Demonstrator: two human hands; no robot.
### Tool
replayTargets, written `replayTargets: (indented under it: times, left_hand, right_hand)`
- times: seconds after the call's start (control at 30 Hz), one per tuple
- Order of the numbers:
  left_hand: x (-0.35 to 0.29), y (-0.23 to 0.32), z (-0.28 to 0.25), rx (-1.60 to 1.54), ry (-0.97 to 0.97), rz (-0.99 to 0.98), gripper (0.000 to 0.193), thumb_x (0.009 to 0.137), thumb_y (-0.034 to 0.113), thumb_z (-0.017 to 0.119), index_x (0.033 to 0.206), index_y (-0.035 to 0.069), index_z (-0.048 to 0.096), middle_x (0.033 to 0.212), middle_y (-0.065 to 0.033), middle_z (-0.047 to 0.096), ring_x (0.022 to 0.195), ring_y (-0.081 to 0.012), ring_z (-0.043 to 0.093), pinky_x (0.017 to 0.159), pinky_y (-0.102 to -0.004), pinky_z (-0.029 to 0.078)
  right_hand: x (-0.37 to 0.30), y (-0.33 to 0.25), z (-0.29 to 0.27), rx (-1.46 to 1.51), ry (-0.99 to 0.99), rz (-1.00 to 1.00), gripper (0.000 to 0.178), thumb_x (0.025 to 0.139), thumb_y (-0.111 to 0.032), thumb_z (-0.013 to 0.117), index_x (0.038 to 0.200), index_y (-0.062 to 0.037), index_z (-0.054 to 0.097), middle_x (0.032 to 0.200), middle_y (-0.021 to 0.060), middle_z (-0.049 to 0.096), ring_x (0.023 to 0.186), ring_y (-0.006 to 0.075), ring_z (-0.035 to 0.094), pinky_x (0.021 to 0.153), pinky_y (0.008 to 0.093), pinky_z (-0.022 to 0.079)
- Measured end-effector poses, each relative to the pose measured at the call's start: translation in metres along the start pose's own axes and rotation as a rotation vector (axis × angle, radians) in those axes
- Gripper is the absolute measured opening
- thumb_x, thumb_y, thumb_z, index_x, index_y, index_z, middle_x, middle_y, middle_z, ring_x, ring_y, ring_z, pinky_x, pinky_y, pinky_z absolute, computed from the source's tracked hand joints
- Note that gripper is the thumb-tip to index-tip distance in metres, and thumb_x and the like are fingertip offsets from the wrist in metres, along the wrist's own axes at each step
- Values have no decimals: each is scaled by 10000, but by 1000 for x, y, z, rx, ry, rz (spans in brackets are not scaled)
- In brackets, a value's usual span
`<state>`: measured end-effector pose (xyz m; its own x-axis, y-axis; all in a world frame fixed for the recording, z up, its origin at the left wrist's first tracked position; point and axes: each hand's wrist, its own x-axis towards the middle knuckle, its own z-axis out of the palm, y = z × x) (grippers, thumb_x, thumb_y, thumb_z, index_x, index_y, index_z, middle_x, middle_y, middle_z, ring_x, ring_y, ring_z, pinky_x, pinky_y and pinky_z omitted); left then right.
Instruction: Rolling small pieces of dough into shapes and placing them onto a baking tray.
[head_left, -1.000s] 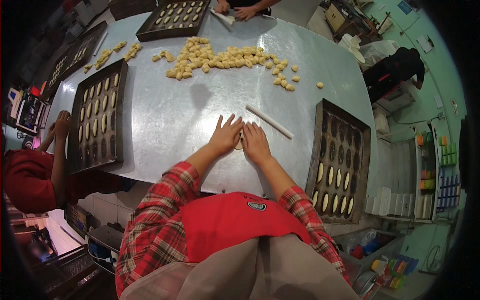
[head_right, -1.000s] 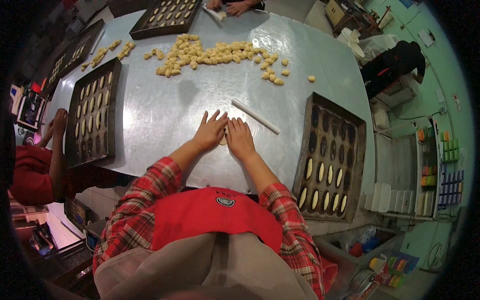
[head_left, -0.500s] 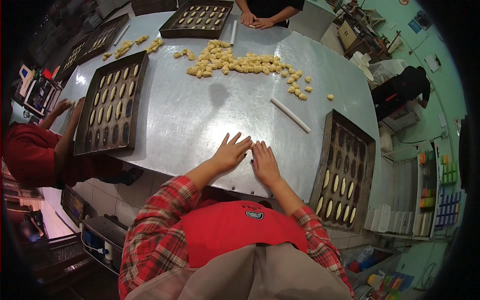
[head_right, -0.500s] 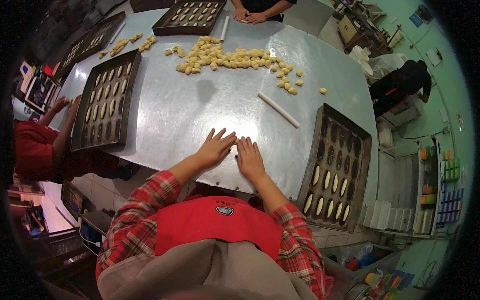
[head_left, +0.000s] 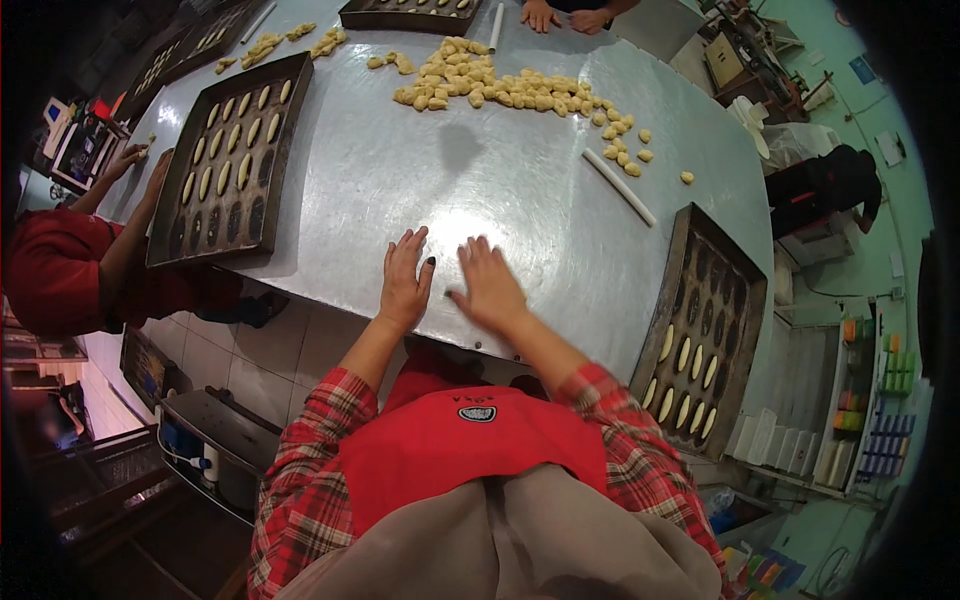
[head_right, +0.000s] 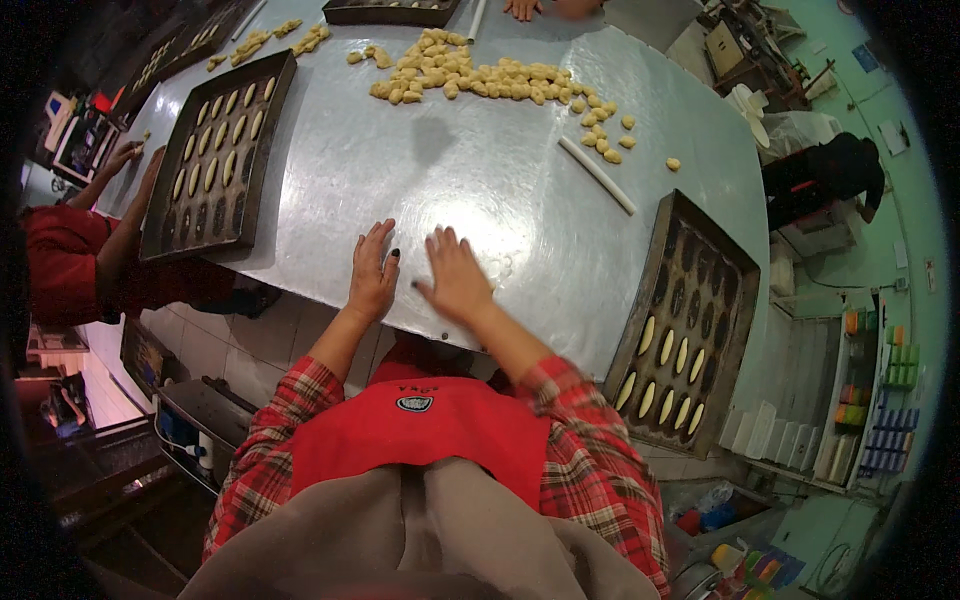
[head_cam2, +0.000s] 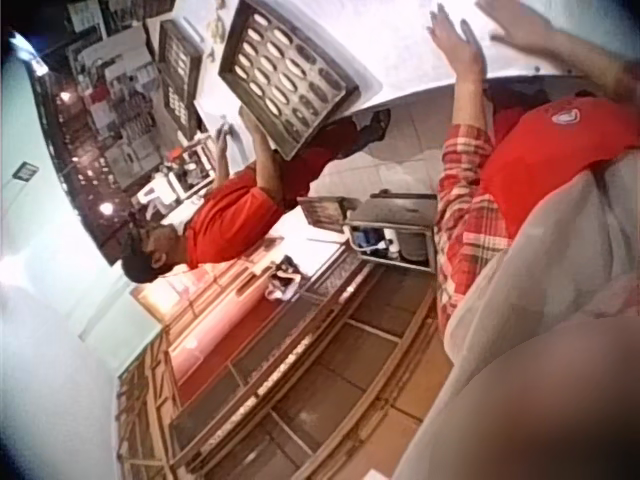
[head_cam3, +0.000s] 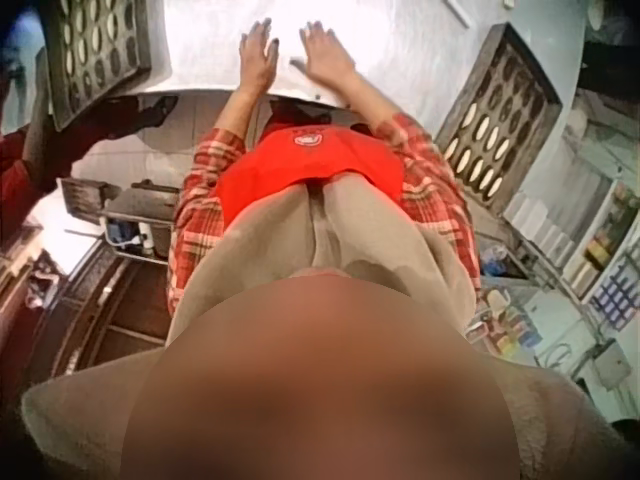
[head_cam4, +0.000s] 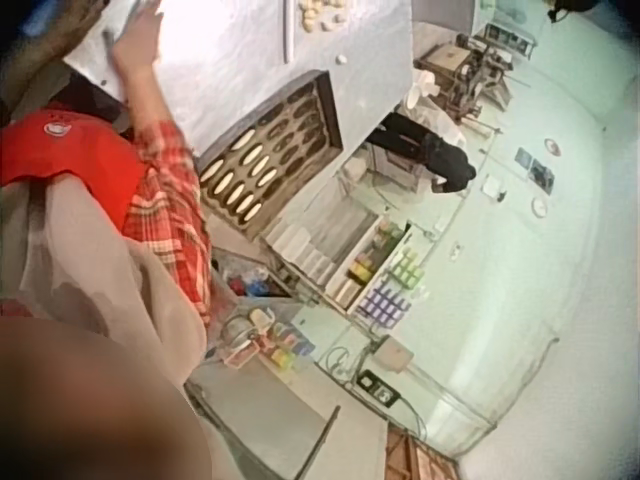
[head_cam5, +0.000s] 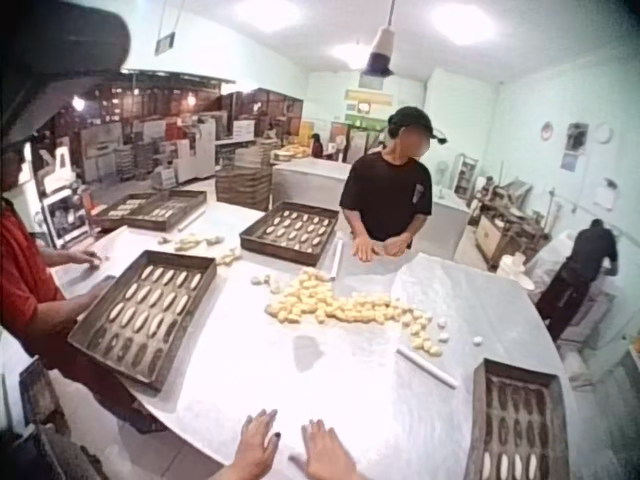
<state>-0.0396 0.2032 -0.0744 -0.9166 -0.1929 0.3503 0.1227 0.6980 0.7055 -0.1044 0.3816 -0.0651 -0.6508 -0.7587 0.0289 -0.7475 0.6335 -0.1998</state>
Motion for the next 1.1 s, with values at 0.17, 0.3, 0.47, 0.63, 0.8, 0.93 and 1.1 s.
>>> replayTargets:
  times: [0.17,0.3,0.47,0.63,0.8,0.93,1.1]
  left_hand:
    - [4,6,-3,-21,4,-34,448,958,155,509,1395,88,433,1385,-113,509,1351,-300,404,1154,-490,202]
    - [10,1,5,-100,-37,-35,420,969,187,502,1376,93,452,1376,-101,522,1338,-293,423,1154,-485,200]
    - [9,3,-1,-45,-29,-50,411,971,217,508,1363,98,466,1346,-92,549,1330,-282,434,1150,-496,191]
    - [13,13,0,76,-71,-41,388,971,226,502,1339,104,492,1315,-83,574,1330,-272,433,1148,-504,185]
    - [16,6,9,-10,-96,-50,366,967,195,488,1319,102,514,1312,-71,579,1336,-267,427,1152,-497,175]
    - [9,7,-1,42,-79,-96,358,959,170,489,1308,98,525,1316,-69,579,1340,-264,423,1155,-490,174]
    - [13,9,9,84,-81,-52,347,955,153,491,1293,89,536,1291,-77,596,1328,-268,438,1155,-477,183]
  right_hand:
    - [25,22,-9,-52,108,24,722,907,-508,527,1422,-17,403,1511,228,313,1416,403,255,1142,569,196]
    - [63,113,-10,-14,174,312,686,938,-490,482,1454,-52,371,1528,242,274,1434,425,193,1154,560,152]
    - [-10,40,0,-12,39,105,756,900,-536,519,1458,-48,368,1516,229,302,1432,423,202,1156,555,164]
    - [-6,29,-15,-32,34,106,727,908,-493,530,1464,-57,360,1515,218,312,1427,411,223,1152,562,174]
    - [48,136,-16,172,472,462,546,952,-440,478,1323,-42,528,1393,214,478,1320,404,400,1084,496,326]
    - [14,88,-67,84,-111,110,281,917,-315,554,916,-64,681,962,147,631,932,342,617,723,463,524]
    - [-23,72,-48,68,12,23,204,912,-229,580,898,-44,665,904,143,608,884,319,619,714,430,523]
